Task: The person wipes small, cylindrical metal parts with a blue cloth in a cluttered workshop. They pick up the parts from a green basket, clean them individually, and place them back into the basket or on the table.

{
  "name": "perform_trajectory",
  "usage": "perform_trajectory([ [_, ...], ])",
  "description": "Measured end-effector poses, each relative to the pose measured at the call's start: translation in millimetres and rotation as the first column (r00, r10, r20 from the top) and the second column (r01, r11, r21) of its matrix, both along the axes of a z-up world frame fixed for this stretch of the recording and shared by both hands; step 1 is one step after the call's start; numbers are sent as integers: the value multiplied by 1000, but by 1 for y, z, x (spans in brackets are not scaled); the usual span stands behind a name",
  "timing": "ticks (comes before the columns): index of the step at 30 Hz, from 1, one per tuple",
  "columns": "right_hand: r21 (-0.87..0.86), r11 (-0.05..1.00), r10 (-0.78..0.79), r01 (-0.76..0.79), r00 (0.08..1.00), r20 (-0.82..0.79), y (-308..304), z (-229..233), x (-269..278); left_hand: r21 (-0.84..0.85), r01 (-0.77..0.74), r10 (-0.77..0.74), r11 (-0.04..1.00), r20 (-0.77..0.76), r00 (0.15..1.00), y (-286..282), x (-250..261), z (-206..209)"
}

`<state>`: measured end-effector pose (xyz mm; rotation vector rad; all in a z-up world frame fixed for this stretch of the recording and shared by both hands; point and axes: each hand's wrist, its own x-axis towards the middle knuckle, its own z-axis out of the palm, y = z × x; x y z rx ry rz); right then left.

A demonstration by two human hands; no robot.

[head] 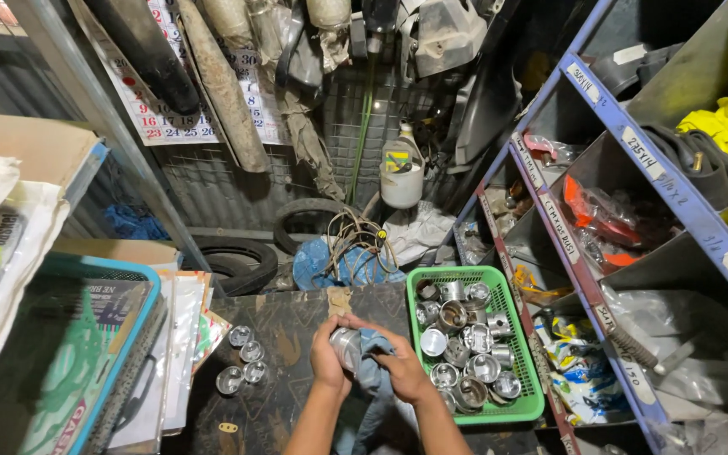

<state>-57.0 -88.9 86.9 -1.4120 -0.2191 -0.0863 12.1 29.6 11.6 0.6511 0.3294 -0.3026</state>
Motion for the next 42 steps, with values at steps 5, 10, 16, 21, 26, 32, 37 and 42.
perform_trajectory([
  [5, -144, 979, -155, 146, 987, -53, 18, -16, 1, 149, 127, -144, 981, 115, 983, 21, 13, 14],
  [10, -256, 920, -312, 296, 950, -25, 32, -19, 2, 173, 176, -196, 969, 111, 974, 32, 19, 17],
  [16, -324, 912, -293, 250, 952, -90, 35, -6, -1, 198, 205, -229, 959, 107, 967, 37, 24, 18],
  [21, -302, 894, -370, 331, 926, -81, 33, -17, -3, 265, 206, -251, 942, 149, 956, 28, 24, 16],
  [26, -464, 782, -416, 417, 903, 109, 23, -8, -8, 322, 276, -319, 906, 88, 944, 22, 23, 14],
  [32, -261, 925, -287, 277, 958, -2, 12, -7, -9, 361, 329, -359, 873, 18, 933, 5, 15, 17],
  [37, -168, 972, -168, 163, 986, -14, -9, -8, -16, 499, 385, -471, 776, 54, 880, -17, -2, 36],
  [42, -117, 989, -94, 89, 995, -34, -32, -11, -32, 453, 368, -477, 812, 152, 866, -34, -11, 13],
])
